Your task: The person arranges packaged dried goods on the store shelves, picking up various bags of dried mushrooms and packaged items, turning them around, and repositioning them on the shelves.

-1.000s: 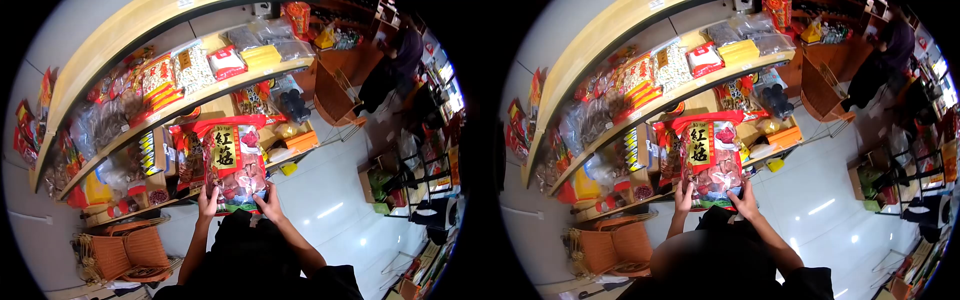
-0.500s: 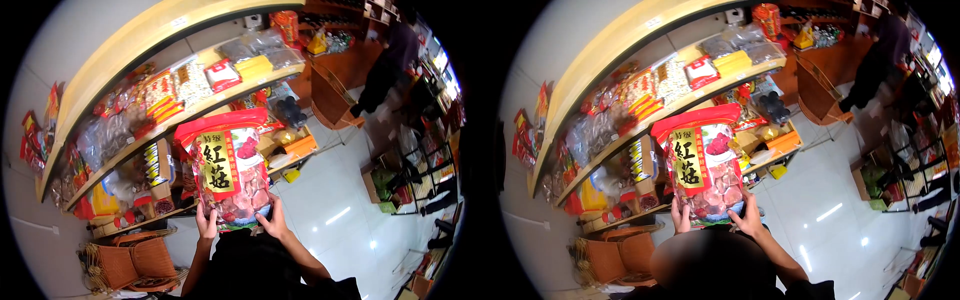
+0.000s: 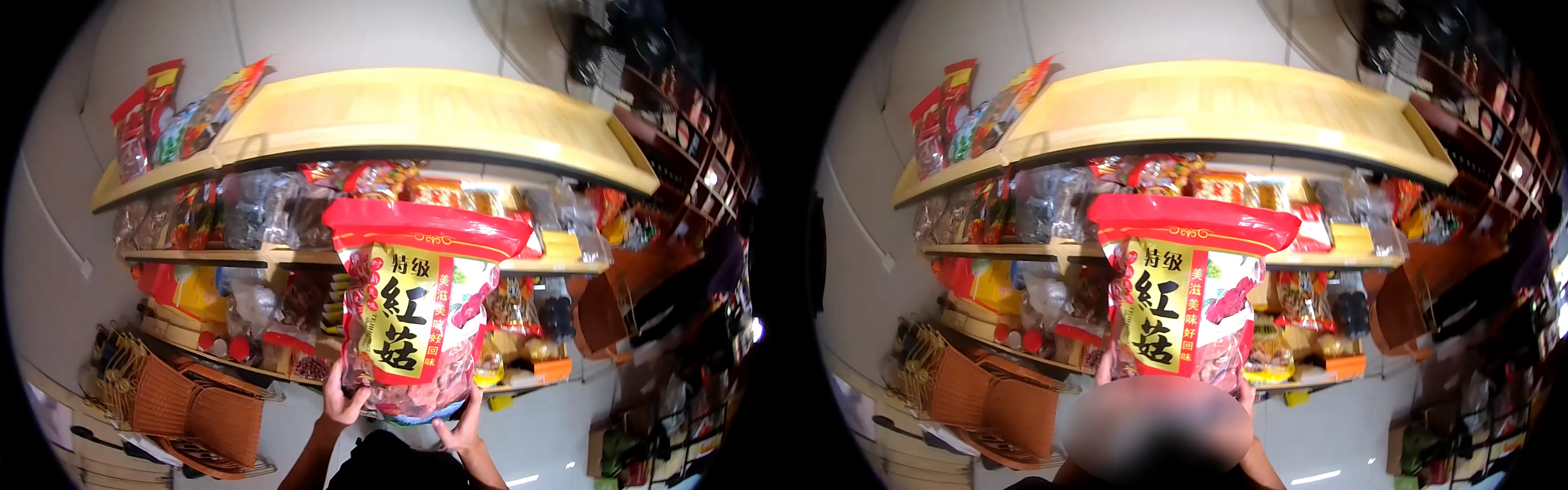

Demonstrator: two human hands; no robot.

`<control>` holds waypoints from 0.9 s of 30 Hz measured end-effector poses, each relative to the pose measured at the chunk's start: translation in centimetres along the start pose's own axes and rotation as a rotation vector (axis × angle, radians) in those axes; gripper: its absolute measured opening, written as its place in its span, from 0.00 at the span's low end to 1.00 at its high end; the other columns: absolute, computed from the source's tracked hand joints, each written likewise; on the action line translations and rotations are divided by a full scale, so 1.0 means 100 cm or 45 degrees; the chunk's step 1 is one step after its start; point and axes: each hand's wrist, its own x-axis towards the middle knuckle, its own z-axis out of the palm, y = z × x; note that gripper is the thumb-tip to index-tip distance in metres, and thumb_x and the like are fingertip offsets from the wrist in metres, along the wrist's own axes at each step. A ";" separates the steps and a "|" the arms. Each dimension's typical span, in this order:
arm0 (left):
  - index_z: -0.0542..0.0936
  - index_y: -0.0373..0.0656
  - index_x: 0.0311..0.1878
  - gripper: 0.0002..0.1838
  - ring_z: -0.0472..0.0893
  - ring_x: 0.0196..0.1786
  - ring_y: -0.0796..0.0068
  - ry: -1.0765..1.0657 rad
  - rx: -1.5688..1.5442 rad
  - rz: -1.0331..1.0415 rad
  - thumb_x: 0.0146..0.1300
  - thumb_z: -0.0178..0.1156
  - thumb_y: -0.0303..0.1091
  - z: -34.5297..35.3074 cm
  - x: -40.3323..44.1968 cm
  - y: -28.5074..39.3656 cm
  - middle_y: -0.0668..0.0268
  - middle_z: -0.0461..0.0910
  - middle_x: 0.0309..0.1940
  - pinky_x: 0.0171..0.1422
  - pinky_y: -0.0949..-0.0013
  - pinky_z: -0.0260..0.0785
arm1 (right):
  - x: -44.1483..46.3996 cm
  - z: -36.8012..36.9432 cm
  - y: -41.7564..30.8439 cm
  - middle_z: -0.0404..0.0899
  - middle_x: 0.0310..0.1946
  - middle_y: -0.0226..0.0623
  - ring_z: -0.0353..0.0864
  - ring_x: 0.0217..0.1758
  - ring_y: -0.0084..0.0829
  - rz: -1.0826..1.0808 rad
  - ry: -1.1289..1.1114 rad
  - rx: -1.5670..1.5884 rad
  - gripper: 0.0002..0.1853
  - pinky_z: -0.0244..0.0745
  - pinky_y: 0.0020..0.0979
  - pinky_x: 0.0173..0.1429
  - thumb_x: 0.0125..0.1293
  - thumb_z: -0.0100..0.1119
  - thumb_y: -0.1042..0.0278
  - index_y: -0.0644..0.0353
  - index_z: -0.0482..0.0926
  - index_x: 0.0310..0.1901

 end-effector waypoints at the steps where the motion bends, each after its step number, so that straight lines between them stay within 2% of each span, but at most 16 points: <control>1: 0.64 0.30 0.64 0.33 0.74 0.55 0.67 -0.014 0.006 -0.005 0.58 0.64 0.33 -0.018 0.012 0.000 0.56 0.75 0.52 0.62 0.65 0.65 | 0.015 0.005 -0.012 0.62 0.57 0.54 0.65 0.59 0.47 -0.078 -0.092 -0.086 0.57 0.59 0.41 0.66 0.45 0.76 0.55 0.74 0.49 0.69; 2: 0.63 0.30 0.65 0.34 0.74 0.56 0.67 -0.009 -0.074 0.014 0.58 0.64 0.35 -0.027 0.031 0.011 0.56 0.74 0.53 0.63 0.65 0.64 | 0.030 0.007 -0.018 0.55 0.62 0.60 0.61 0.66 0.51 -0.157 -0.227 -0.213 0.66 0.56 0.46 0.69 0.42 0.80 0.50 0.77 0.41 0.70; 3: 0.63 0.30 0.65 0.35 0.73 0.56 0.67 -0.010 -0.156 0.043 0.59 0.64 0.38 -0.040 0.051 0.026 0.56 0.73 0.54 0.64 0.65 0.63 | 0.044 0.018 -0.024 0.55 0.62 0.60 0.61 0.66 0.51 -0.184 -0.236 -0.226 0.66 0.56 0.46 0.69 0.42 0.80 0.50 0.77 0.41 0.70; 5: 0.61 0.30 0.66 0.37 0.72 0.57 0.66 0.012 -0.091 0.147 0.60 0.64 0.43 -0.067 0.082 0.036 0.56 0.72 0.56 0.64 0.65 0.63 | 0.073 0.039 -0.035 0.52 0.63 0.66 0.61 0.66 0.55 -0.367 -0.251 -0.363 0.72 0.55 0.49 0.69 0.36 0.83 0.47 0.79 0.38 0.69; 6: 0.61 0.29 0.66 0.38 0.72 0.58 0.66 -0.027 -0.027 0.174 0.61 0.63 0.45 -0.082 0.100 0.039 0.55 0.71 0.56 0.64 0.64 0.63 | 0.088 0.050 -0.045 0.49 0.65 0.70 0.59 0.68 0.56 -0.363 -0.233 -0.489 0.75 0.53 0.49 0.71 0.34 0.84 0.49 0.81 0.34 0.69; 9: 0.63 0.33 0.66 0.34 0.72 0.60 0.69 -0.074 -0.072 0.149 0.60 0.62 0.39 -0.111 0.163 0.070 0.56 0.73 0.57 0.66 0.64 0.62 | 0.153 0.083 -0.045 0.47 0.69 0.64 0.56 0.71 0.51 -0.721 -0.103 -0.271 0.70 0.53 0.45 0.73 0.41 0.82 0.54 0.76 0.35 0.71; 11: 0.65 0.35 0.65 0.30 0.74 0.57 0.68 -0.027 0.064 0.215 0.64 0.60 0.41 -0.123 0.208 0.095 0.57 0.76 0.54 0.65 0.64 0.63 | 0.205 0.098 -0.085 0.59 0.55 0.59 0.66 0.55 0.51 -0.712 -0.006 -0.305 0.66 0.66 0.46 0.58 0.40 0.82 0.57 0.65 0.43 0.73; 13: 0.71 0.35 0.58 0.27 0.77 0.52 0.70 -0.079 0.132 0.144 0.65 0.59 0.47 -0.140 0.259 0.108 0.58 0.79 0.49 0.60 0.66 0.66 | 0.246 0.113 -0.105 0.62 0.55 0.53 0.65 0.58 0.48 -0.668 0.063 -0.221 0.60 0.64 0.45 0.62 0.43 0.81 0.58 0.62 0.49 0.73; 14: 0.73 0.34 0.55 0.27 0.78 0.49 0.70 -0.063 0.165 0.193 0.65 0.58 0.50 -0.144 0.285 0.113 0.59 0.81 0.46 0.58 0.67 0.67 | 0.267 0.118 -0.113 0.63 0.55 0.51 0.66 0.58 0.47 -0.690 0.086 -0.267 0.59 0.64 0.44 0.63 0.45 0.80 0.59 0.63 0.48 0.73; 15: 0.75 0.34 0.53 0.27 0.79 0.46 0.73 -0.059 0.189 0.236 0.66 0.57 0.51 -0.148 0.312 0.112 0.62 0.82 0.44 0.55 0.69 0.69 | 0.288 0.124 -0.123 0.64 0.57 0.53 0.67 0.59 0.46 -0.603 0.067 -0.161 0.57 0.63 0.43 0.64 0.48 0.77 0.59 0.62 0.48 0.74; 17: 0.78 0.36 0.50 0.25 0.80 0.43 0.78 -0.198 0.039 0.019 0.66 0.56 0.52 -0.154 0.351 0.132 0.66 0.83 0.42 0.52 0.72 0.70 | 0.330 0.128 -0.137 0.64 0.59 0.55 0.68 0.61 0.47 -0.602 0.024 -0.184 0.54 0.63 0.43 0.66 0.52 0.74 0.59 0.62 0.49 0.74; 19: 0.81 0.39 0.48 0.24 0.81 0.41 0.81 -0.254 0.040 -0.026 0.66 0.56 0.53 -0.162 0.397 0.124 0.68 0.83 0.40 0.49 0.75 0.71 | 0.367 0.132 -0.141 0.65 0.60 0.57 0.67 0.64 0.48 -0.523 -0.015 -0.207 0.51 0.63 0.42 0.68 0.55 0.72 0.57 0.62 0.50 0.73; 21: 0.82 0.37 0.49 0.27 0.81 0.42 0.79 -0.280 -0.109 -0.116 0.65 0.56 0.54 -0.169 0.429 0.118 0.65 0.84 0.41 0.50 0.75 0.71 | 0.407 0.137 -0.137 0.65 0.62 0.60 0.67 0.67 0.48 -0.565 -0.046 -0.140 0.49 0.63 0.41 0.69 0.57 0.71 0.55 0.64 0.52 0.72; 23: 0.78 0.36 0.57 0.30 0.81 0.48 0.77 -0.320 0.013 -0.193 0.67 0.54 0.55 -0.179 0.456 0.114 0.63 0.83 0.48 0.56 0.74 0.70 | 0.437 0.140 -0.140 0.66 0.62 0.62 0.68 0.67 0.49 -0.519 -0.090 -0.190 0.48 0.63 0.39 0.69 0.57 0.69 0.51 0.65 0.54 0.72; 25: 0.78 0.36 0.57 0.30 0.81 0.48 0.76 -0.274 0.098 -0.171 0.66 0.55 0.55 -0.184 0.481 0.102 0.62 0.83 0.48 0.56 0.73 0.70 | 0.458 0.142 -0.145 0.70 0.59 0.63 0.72 0.63 0.50 -0.492 -0.156 -0.279 0.48 0.66 0.39 0.67 0.59 0.67 0.47 0.65 0.54 0.71; 27: 0.78 0.36 0.57 0.30 0.81 0.48 0.75 -0.227 0.186 -0.149 0.65 0.55 0.55 -0.188 0.497 0.103 0.61 0.83 0.48 0.56 0.72 0.70 | 0.470 0.148 -0.150 0.71 0.59 0.62 0.73 0.63 0.49 -0.490 -0.166 -0.363 0.47 0.66 0.39 0.67 0.60 0.66 0.48 0.63 0.52 0.72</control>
